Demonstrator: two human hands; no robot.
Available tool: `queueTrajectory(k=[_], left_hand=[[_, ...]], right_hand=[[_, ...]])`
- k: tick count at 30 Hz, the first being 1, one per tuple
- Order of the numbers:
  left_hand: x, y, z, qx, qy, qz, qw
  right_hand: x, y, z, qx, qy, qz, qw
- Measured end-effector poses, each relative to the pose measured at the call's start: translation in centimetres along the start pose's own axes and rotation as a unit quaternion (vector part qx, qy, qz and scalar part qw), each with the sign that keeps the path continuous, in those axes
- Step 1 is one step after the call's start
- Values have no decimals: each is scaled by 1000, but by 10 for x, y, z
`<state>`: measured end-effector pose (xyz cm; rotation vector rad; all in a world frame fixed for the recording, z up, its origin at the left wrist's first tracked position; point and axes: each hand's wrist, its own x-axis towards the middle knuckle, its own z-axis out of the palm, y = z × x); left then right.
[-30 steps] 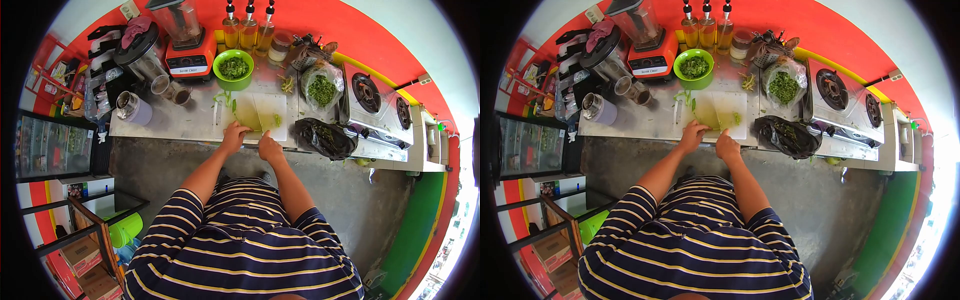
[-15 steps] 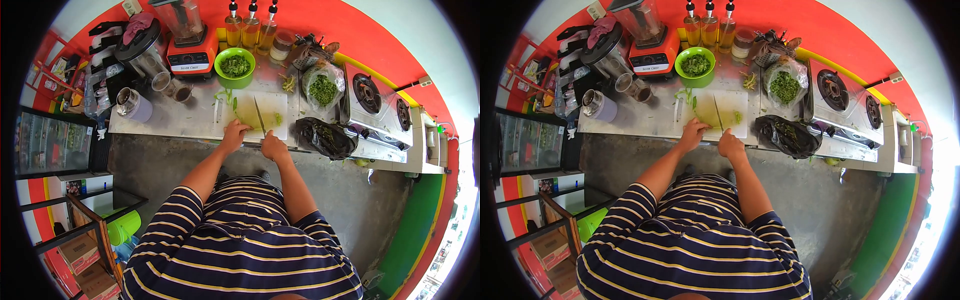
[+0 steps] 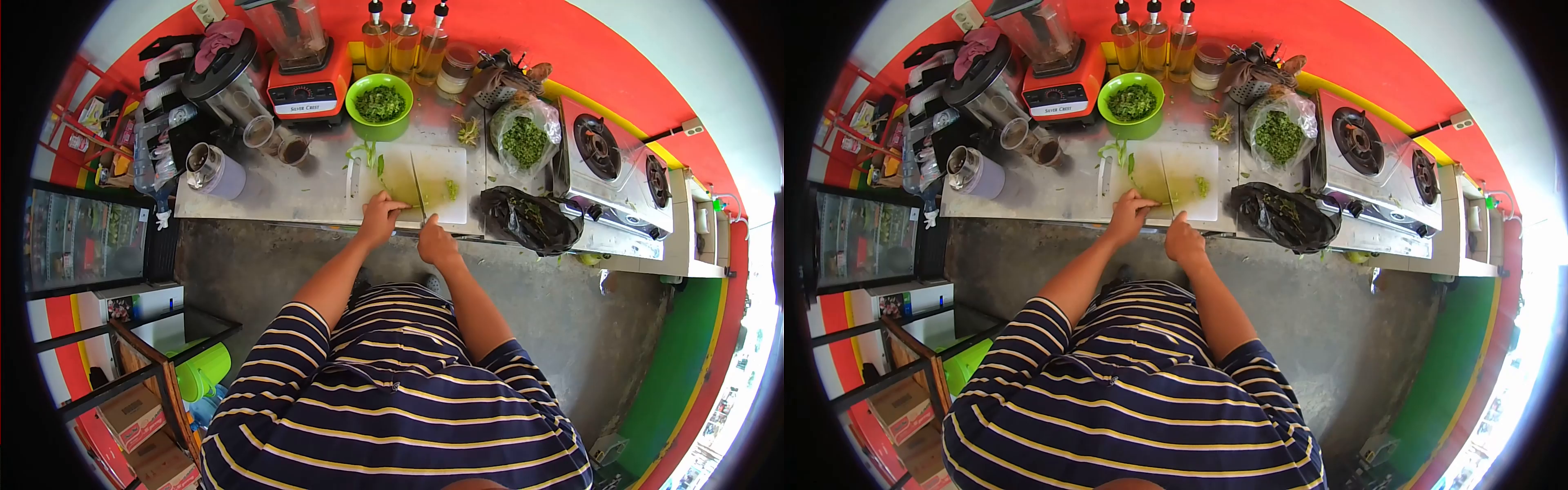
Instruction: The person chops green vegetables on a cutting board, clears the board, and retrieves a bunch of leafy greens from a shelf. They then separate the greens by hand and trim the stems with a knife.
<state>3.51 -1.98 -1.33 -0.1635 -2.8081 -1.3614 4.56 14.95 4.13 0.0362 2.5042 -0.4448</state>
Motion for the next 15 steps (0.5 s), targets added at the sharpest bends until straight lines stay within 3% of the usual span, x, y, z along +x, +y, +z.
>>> queueTrajectory(k=[6, 8, 15], left_hand=[[0, -5, 1, 13, 2, 4, 1000], [1, -7, 4, -53, 7, -13, 998], [1, -8, 5, -82, 1, -45, 996]], right_hand=[[3, -2, -15, -15, 6, -22, 1000], [-1, -2, -5, -5, 1, -15, 1000], [0, -10, -24, -59, 4, -30, 998]])
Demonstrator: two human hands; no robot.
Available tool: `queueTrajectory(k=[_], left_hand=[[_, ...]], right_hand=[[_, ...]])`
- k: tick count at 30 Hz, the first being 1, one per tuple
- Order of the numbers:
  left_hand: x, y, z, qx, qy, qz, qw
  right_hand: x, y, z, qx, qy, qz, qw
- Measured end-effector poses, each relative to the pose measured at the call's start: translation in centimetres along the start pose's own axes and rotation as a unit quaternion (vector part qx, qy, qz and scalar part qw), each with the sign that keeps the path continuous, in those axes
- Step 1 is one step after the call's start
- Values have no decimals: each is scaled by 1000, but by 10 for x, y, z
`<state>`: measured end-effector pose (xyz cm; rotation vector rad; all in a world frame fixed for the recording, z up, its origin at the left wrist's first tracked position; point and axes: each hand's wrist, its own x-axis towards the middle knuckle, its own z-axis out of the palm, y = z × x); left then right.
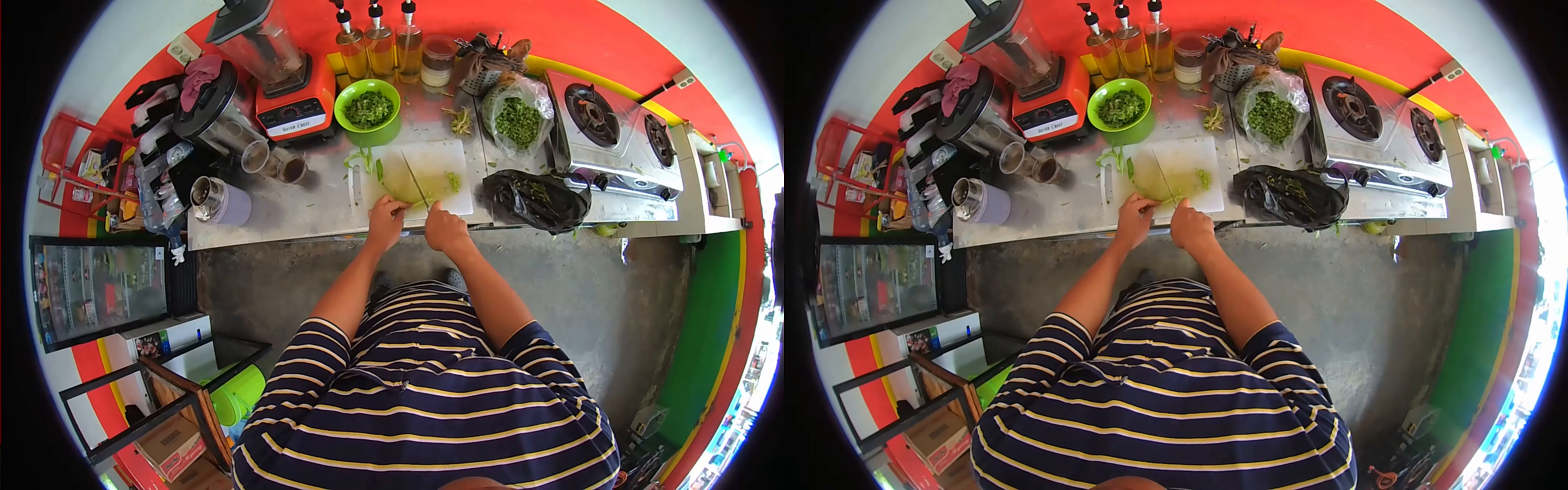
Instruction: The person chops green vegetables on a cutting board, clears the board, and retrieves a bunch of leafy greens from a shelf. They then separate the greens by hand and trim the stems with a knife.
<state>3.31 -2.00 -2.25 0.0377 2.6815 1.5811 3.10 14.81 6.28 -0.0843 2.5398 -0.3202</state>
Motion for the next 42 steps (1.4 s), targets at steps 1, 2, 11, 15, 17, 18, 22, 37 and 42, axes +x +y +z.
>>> queueTrajectory(k=[1, 2, 11, 15, 17, 18, 22, 37, 42], left_hand=[[0, -1, 0, 13, 8, 13, 1000], [1, -2, 0, 25, 17, 25, 999], [0, 4, -1, 16, 42, 48, 998], [0, 9, -1, 11, 49, 45, 998], [0, 12, -2, -9, 43, 16, 999], [0, 12, -3, -10, 47, 18, 999], [-1, 11, -4, 7, 41, 12, 999], [31, 42, 33, 156, 14, 94, 983], [21, 32, 31, 203, 28, 158, 966]], right_hand=[[-2, -1, 1, 1, 2, 1, 1000], [-7, -3, 3, 0, -7, 9, 1000], [-4, -1, 7, 30, 8, 5, 1000], [-10, -3, 26, 41, -27, 30, 998], [-11, 1, 26, 41, -23, 20, 999], [-12, 1, 25, 41, -25, 10, 999], [-4, 23, 39, 85, 10, -12, 996], [-2, 49, 3, 83, 44, -14, 995], [-4, 35, -2, 32, -10, 29, 999]])
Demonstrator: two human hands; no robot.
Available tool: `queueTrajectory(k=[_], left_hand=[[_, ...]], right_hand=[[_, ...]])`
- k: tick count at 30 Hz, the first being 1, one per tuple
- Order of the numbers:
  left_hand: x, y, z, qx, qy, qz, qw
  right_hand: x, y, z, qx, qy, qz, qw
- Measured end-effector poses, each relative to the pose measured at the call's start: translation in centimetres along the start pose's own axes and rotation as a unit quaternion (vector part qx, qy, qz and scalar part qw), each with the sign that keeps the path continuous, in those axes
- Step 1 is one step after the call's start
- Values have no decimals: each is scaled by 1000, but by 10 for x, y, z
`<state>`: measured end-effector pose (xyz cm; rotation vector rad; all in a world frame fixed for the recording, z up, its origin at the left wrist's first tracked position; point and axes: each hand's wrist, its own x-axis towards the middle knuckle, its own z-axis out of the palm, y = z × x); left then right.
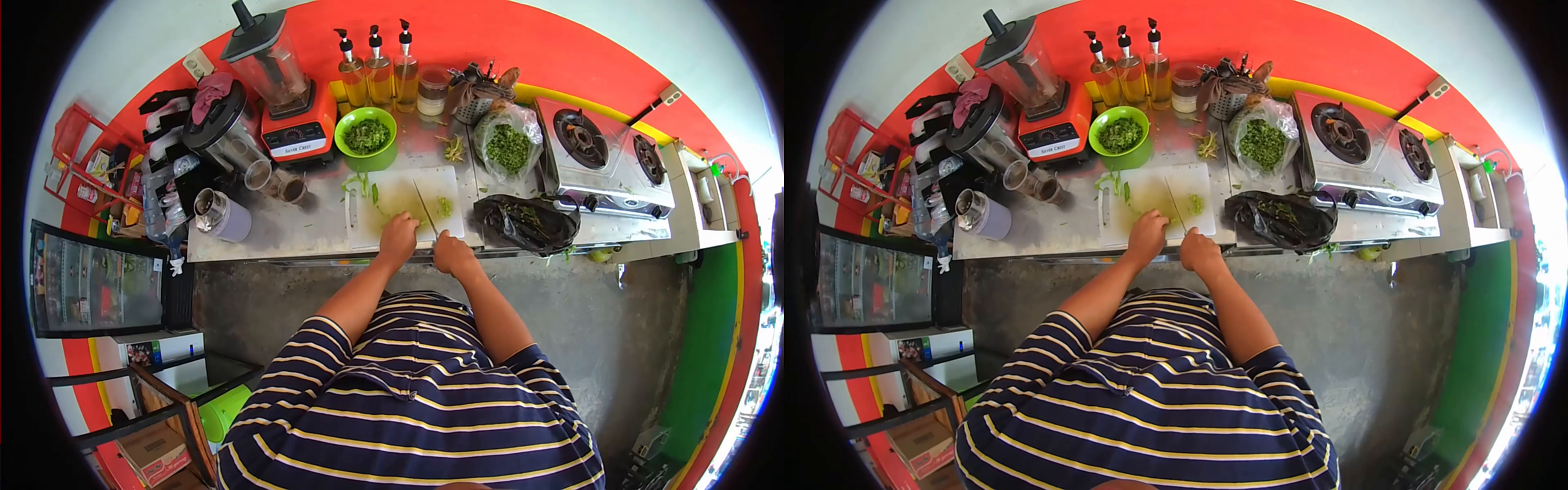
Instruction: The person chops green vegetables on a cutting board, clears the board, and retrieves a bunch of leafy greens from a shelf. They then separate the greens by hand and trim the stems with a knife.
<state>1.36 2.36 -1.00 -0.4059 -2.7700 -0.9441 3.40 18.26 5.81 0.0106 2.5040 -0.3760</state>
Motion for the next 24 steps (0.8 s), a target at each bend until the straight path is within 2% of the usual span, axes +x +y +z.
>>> queueTrajectory(k=[3, 5, 8, 13, 15, 16, 18, 19, 21, 24], left_hand=[[-2, -4, 0, -46, 11, 15, 999], [2, -3, -2, -86, -2, -35, 996], [8, -14, 3, -83, -9, -50, 995], [18, -16, -1, -150, -30, -97, 983], [20, -13, -3, -151, -51, -152, 975], [21, -10, -4, -151, -49, -153, 975], [24, -2, -8, -65, -89, -198, 974], [24, 3, -12, -66, -85, -200, 974], [22, 10, -21, 127, -81, -211, 966], [15, 12, -35, 137, -65, -247, 957]], right_hand=[[1, -10, 0, -12, -16, 22, 1000], [5, -12, 6, -7, -14, 19, 1000], [16, -10, 9, 23, 7, 11, 1000], [14, -16, -9, -43, -13, 11, 999], [9, -13, 4, 14, -7, 28, 999], [8, -14, 7, 13, -7, 26, 1000], [6, -16, 8, 31, -10, 20, 999], [6, -17, 4, 28, -9, 18, 999], [8, -19, -6, 36, -5, 11, 999], [7, -17, -8, 49, -13, -4, 999]])
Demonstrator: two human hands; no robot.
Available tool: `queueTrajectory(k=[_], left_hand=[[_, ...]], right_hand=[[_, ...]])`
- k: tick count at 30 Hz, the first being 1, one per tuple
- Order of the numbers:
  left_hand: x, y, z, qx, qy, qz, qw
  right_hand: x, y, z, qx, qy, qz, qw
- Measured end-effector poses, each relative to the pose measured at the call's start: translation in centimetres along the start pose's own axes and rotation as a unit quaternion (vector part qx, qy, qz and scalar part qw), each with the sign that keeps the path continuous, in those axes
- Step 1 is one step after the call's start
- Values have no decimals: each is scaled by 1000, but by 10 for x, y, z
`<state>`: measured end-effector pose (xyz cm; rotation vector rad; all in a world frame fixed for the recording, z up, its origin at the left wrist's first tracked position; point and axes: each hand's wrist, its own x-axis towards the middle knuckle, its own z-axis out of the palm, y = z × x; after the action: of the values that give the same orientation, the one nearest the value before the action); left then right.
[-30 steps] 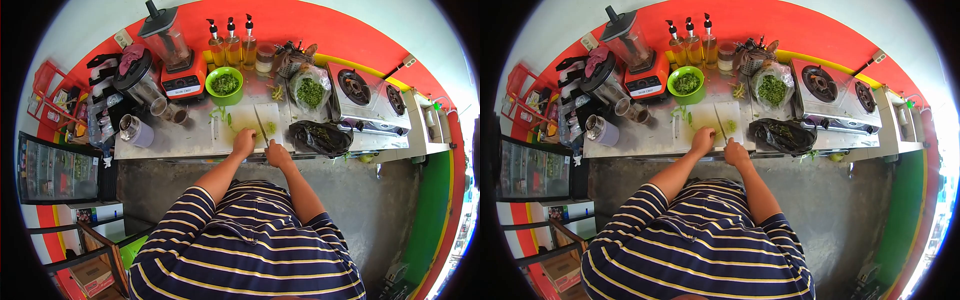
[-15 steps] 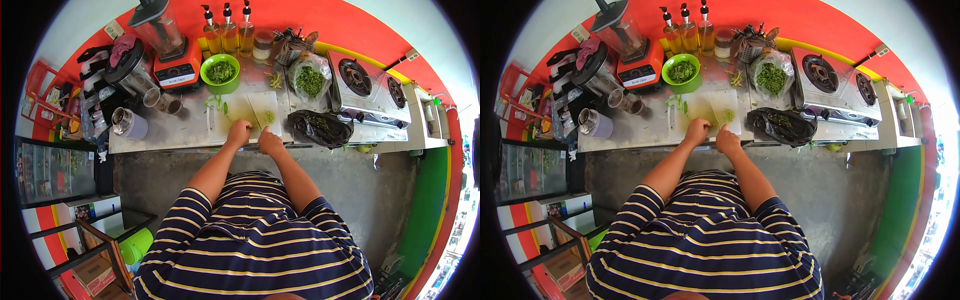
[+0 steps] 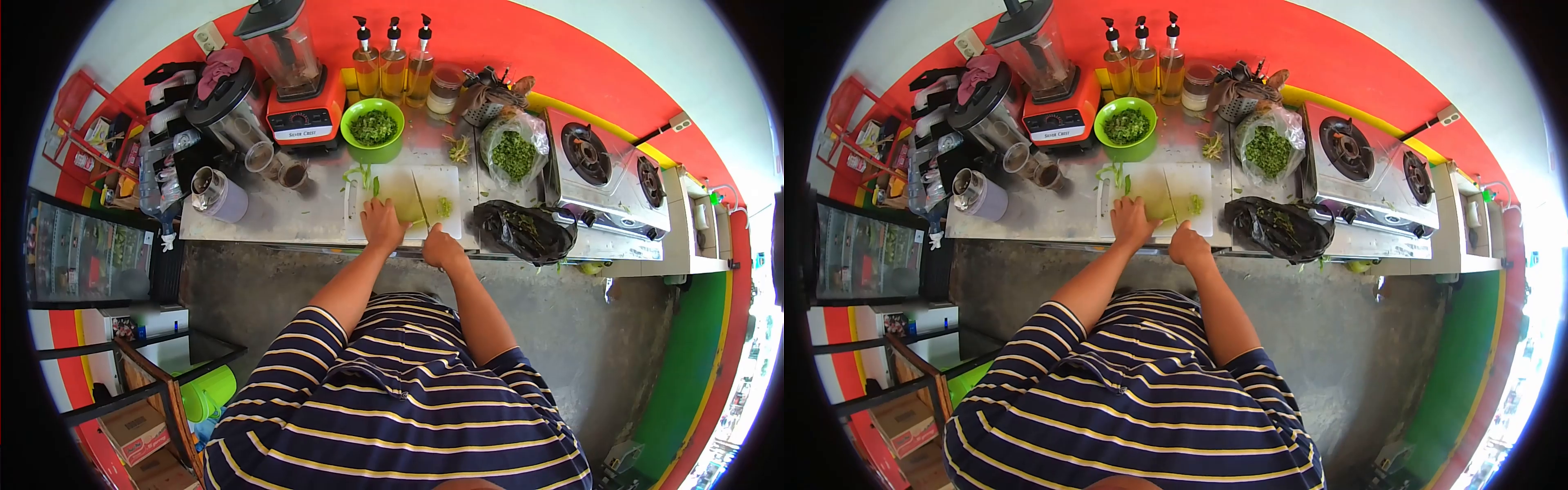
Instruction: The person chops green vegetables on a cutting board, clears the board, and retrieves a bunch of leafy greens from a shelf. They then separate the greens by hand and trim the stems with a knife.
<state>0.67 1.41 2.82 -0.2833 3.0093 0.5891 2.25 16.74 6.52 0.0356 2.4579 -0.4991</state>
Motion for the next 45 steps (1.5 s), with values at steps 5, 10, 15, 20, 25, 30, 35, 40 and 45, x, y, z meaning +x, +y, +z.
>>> queueTrajectory(k=[5, 10, 15, 20, 25, 30, 35, 40, 45], left_hand=[[4, 2, -10, 15, -29, -45, 998], [9, -2, -9, 30, -83, -146, 985], [10, -20, 6, -34, -159, -196, 967], [14, -24, 7, -46, -172, -197, 964], [11, -23, 8, -44, -172, -185, 966], [11, -21, 2, -33, -203, -195, 959], [12, -20, 1, -33, -203, -191, 960], [12, -20, -1, -37, -215, -192, 957], [12, -22, 0, -42, -212, -182, 959]], right_hand=[[14, 9, 13, 18, -1, -2, 1000], [11, 13, 10, 9, -28, -20, 999], [16, 9, 17, 5, 12, -6, 1000], [10, -1, 10, -30, -24, -4, 999], [13, -11, 23, -30, -6, 1, 1000], [11, -20, 14, -24, -2, 19, 1000], [0, -10, 30, -57, -40, 26, 997], [4, -22, -6, -86, -69, 27, 993], [-10, -7, -2, -86, -66, 14, 994]])
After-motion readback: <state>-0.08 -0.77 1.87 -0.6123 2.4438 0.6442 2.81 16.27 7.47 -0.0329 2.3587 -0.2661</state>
